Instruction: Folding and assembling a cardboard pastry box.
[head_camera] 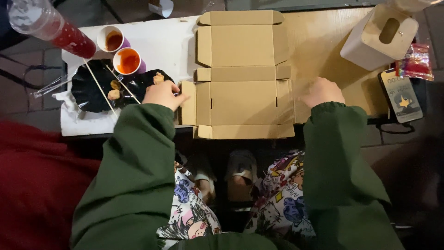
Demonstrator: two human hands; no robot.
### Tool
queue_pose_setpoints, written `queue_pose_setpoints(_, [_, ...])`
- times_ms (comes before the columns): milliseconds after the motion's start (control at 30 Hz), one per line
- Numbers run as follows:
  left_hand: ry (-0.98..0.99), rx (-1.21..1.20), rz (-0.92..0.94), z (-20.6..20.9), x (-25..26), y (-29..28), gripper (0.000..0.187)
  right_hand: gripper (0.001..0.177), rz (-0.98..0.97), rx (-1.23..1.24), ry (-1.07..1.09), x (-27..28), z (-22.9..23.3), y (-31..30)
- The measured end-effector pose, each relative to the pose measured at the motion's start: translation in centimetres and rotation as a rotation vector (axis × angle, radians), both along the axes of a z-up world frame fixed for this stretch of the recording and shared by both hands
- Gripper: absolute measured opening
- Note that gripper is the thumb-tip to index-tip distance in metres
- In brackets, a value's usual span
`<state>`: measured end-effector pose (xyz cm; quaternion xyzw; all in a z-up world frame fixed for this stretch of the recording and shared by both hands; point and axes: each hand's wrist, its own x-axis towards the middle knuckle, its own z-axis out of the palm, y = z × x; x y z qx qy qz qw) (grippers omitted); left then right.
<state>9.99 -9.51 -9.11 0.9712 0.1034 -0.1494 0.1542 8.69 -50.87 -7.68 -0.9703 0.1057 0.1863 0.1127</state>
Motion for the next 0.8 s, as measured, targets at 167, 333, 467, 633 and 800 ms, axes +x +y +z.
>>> queue_pose_setpoints(167, [0.084, 0.036, -0.109, -1.2, -0.5, -0.7, 0.047, 0.064, -0.204, 0.176, 0.099, 0.4, -2.8, -1.1])
queue_pose_setpoints(333, [0.07, -0.014, -0.129, -0.8, -1.0, -0.3, 0.047, 0.089, -0.34, 0.382, 0.148, -0.7, -0.1, 1.0])
queue_pose_setpoints(467, [0.051, -0.053, -0.19, -1.2, -1.1, -0.4, 0.055, 0.059, -0.399, 0.448, 0.066, 0.2, -4.9, -4.9])
queue_pose_setpoints(633, [0.101, -0.14, -0.192, -2.2, -1.9, -2.8, 0.05, 0.077, -0.454, 0.482, 0.118, -1.5, -0.6, -3.6])
queue_pose_setpoints(800, [0.138, -0.312, -0.039, -5.3, -2.4, -4.3, 0.067, 0.074, -0.531, 0.616, -0.04, 0.7, -6.0, -6.4])
